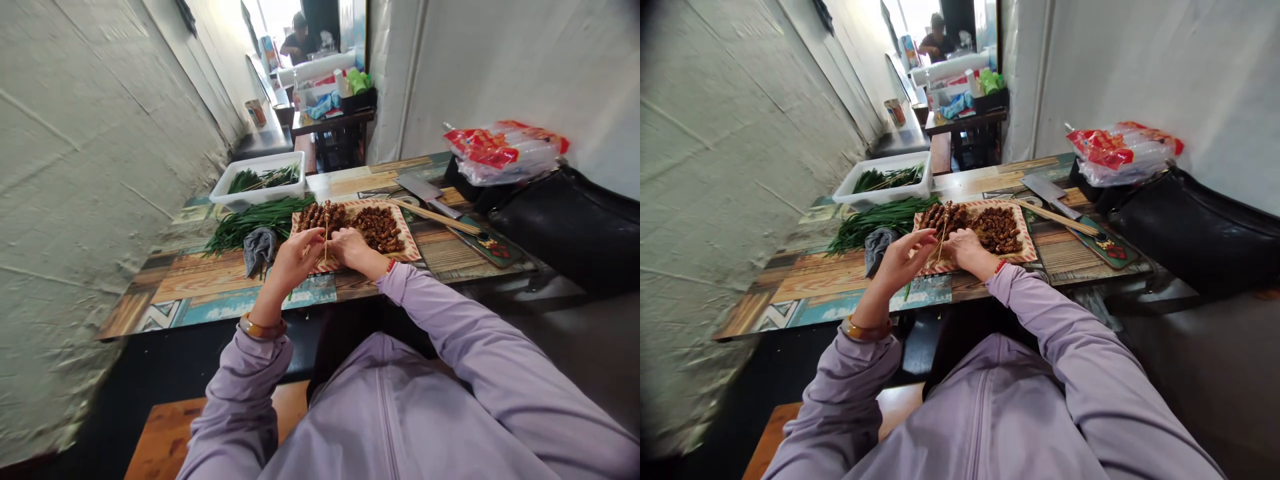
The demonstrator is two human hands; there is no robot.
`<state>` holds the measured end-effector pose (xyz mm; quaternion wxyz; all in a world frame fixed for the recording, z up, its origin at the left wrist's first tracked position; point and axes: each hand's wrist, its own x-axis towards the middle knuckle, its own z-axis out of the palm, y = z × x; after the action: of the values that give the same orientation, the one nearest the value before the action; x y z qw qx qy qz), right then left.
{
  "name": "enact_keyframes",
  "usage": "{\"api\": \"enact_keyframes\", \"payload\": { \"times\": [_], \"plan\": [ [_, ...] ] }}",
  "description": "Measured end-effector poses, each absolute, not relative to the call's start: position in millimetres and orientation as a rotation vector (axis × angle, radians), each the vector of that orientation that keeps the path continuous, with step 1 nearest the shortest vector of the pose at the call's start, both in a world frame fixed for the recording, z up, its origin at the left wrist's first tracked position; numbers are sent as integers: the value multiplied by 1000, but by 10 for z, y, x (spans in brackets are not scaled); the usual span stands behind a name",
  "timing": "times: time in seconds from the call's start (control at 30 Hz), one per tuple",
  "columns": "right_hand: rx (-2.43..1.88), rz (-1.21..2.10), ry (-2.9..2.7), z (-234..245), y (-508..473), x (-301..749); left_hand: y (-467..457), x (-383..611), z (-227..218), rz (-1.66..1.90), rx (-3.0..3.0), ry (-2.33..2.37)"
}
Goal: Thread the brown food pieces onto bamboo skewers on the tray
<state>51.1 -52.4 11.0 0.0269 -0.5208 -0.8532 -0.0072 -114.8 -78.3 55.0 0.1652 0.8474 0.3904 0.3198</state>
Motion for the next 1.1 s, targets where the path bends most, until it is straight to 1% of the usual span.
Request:
{"api": "enact_keyframes", "payload": {
  "times": [0.17,0.37,0.47,0.57,0.7,0.8,0.93,1.0,1.1],
  "plan": [
    [-1599,-67,-2611,110,-577,592,-816,-1148,544,818,2556,1072],
    [-1519,-110,-2480,71,-884,948,-718,-980,555,692,2742,966],
    [-1393,-11,-2329,-26,-993,1174,-678,-953,518,579,2823,970],
    [-1309,132,-2043,-112,-1030,1346,-672,-979,449,504,2868,1006],
    [-1284,206,-1731,-83,-1023,1459,-682,-1026,364,474,2886,1121],
    [-1238,204,-1646,23,-1001,1479,-682,-1031,352,500,2865,1187],
    [-1179,131,-1648,155,-952,1424,-698,-1039,406,587,2809,1148],
    [-1128,57,-1698,214,-926,1364,-730,-1079,436,697,2739,1108],
    [-1051,-6,-1785,313,-896,1251,-818,-1212,448,983,2509,1117]
  ]
}}
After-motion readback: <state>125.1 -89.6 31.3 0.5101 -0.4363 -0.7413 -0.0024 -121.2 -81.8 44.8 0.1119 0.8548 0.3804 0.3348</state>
